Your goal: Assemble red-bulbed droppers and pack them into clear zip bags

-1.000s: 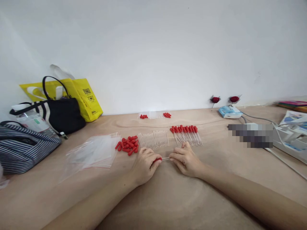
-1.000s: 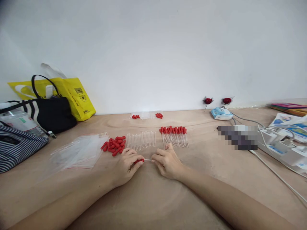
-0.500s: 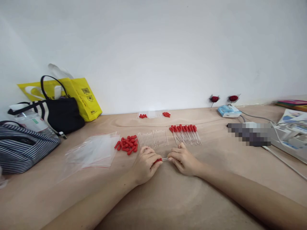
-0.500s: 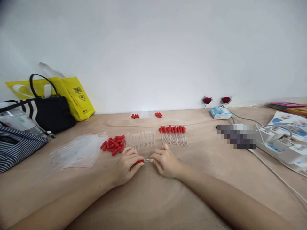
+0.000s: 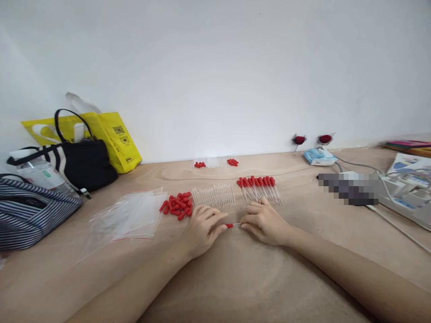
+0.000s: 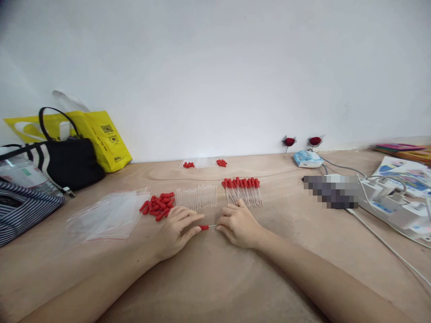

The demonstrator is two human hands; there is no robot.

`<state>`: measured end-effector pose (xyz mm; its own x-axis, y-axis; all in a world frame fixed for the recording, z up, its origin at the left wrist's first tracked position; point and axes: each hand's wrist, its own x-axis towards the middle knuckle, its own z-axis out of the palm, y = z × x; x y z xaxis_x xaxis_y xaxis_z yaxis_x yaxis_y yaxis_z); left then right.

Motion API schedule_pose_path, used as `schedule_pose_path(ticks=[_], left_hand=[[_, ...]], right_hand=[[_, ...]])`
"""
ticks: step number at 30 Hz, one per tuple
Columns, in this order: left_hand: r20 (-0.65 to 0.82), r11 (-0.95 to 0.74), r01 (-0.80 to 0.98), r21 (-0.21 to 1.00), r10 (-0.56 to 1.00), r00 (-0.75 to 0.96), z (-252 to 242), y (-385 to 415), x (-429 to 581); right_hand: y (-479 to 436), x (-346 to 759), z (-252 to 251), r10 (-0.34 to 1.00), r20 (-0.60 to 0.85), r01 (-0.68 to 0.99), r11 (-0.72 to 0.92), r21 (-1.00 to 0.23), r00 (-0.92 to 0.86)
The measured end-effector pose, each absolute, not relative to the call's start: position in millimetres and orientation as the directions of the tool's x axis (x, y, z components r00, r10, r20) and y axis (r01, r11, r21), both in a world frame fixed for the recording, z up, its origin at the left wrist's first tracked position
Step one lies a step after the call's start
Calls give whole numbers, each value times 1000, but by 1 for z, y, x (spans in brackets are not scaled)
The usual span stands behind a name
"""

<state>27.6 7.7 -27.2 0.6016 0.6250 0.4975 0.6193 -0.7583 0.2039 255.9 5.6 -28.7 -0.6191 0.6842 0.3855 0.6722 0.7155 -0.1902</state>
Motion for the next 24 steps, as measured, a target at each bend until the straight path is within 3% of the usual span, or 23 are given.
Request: schedule_pose_path(ticks=[2,6,10,15,24], left_hand=[[513,-692,684,232,685,518,-27,10,22],[506,-650,729,214,712,487,-28,13,16],[505,-715,692,97,635,585,-28,11,19],[495,-707,702,88,643,585,-26,11,19],[492,-662,743,93,680,544,-27,12,18]], right_hand=[[13,264,-28,786,403,756,593,-276,-469],[42,283,-27,947,322,842,169,-512,6],[68,289,-25,944,218,888,-132,-440,248],[79,277,-25,934,202,900,-198,-389,293],[74,268,-25,950,220,944,-155,-292,224]])
